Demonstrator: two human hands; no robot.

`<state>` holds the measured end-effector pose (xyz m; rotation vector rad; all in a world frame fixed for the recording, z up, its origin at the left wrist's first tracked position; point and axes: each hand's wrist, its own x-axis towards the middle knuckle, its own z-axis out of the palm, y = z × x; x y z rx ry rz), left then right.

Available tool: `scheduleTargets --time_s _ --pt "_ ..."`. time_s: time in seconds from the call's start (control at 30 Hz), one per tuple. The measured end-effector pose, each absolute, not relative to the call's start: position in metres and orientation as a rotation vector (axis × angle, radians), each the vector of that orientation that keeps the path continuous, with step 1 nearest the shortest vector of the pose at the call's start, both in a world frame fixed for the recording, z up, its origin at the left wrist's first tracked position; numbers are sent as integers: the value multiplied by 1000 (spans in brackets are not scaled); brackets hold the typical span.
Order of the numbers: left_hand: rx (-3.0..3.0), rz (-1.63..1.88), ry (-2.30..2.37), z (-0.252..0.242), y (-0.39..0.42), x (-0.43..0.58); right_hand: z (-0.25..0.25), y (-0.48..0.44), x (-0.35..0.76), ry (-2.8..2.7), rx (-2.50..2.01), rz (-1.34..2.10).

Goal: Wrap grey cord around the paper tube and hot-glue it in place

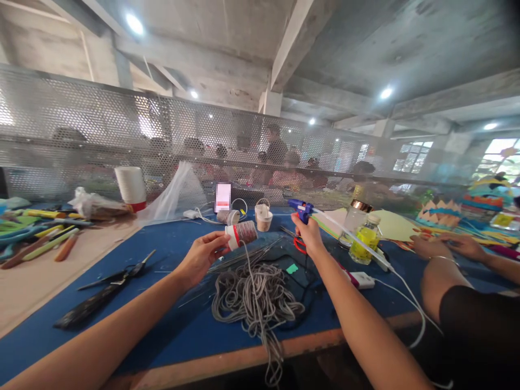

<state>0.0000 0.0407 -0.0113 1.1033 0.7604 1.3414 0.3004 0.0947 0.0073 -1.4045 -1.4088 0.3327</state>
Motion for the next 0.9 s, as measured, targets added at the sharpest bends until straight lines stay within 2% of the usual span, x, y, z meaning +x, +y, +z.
scheduleTargets --time_s 0.17,0.3,0.6,0.9 --pt "1080 1367 785 -11 43 -2 7 73 264 -1583 -996 690" --pt "1036 1391 812 -11 46 -4 8 52 244 -1734 -953 768" --pt "1055 1422 797 -10 49 -7 4 36 235 -1980 -974 322" --pt "1044 1458 819 -7 48 -10 -1 35 233 -2039 -964 275"
